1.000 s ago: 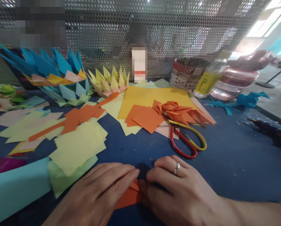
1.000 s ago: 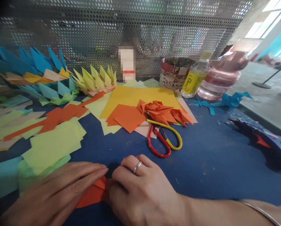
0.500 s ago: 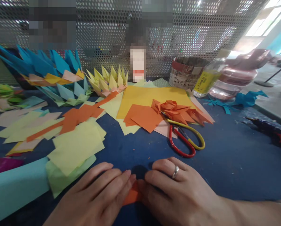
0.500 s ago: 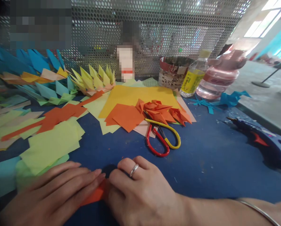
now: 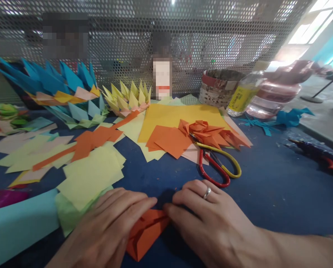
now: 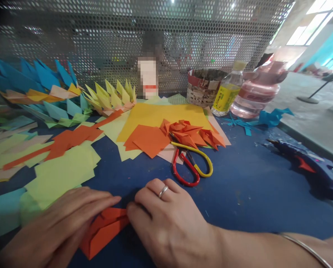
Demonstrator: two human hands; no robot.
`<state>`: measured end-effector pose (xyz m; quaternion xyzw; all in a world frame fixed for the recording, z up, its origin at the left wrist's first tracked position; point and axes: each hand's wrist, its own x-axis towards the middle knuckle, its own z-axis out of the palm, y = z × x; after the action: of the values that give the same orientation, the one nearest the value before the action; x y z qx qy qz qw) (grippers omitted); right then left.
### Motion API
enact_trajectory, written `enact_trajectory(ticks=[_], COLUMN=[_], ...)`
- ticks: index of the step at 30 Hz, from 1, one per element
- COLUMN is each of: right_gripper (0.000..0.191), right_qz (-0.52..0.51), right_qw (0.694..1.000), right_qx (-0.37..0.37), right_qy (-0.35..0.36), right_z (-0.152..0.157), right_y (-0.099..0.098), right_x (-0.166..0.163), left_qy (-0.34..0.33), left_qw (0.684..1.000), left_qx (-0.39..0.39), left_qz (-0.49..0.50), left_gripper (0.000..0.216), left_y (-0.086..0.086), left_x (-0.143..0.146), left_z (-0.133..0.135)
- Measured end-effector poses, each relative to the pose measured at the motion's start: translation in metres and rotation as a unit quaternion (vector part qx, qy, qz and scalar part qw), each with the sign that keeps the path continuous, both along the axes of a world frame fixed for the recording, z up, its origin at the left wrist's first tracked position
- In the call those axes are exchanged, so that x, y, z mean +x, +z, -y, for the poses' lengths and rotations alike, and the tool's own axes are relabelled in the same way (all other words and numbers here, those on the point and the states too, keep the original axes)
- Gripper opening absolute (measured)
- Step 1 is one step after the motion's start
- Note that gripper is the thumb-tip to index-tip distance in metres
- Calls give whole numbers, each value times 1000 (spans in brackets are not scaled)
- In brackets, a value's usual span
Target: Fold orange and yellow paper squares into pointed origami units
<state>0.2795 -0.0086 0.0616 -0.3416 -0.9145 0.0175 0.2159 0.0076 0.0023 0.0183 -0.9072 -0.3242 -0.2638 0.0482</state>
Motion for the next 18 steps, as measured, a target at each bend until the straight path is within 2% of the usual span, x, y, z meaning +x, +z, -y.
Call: enact_trajectory(ticks=[3,5,8,14,18], right_gripper=[33,39,38,24,26], right_qz=[-46,-67,-43,-22,-35], right_qw=[999,997,996,999,998], right_qx=[1,0,6,27,46], right_qy=[-7,24,76,37,29], right_z=[0,0,0,1,0], right_y=[6,7,1,-12,-14], right_x=[0,-2,-6,-11,-12], left_qy=[-7,-8,-7,-22,-47], left_qw=[1000,1000,1000,999,998], left_qx=[7,7,16,23,22], left_qz=[15,27,21,10,20], left_gripper=[41,38,35,33,37], left_y=[0,0,0,4,9], left_x=[3,4,4,2,5], left_z=[0,0,0,-2,-3])
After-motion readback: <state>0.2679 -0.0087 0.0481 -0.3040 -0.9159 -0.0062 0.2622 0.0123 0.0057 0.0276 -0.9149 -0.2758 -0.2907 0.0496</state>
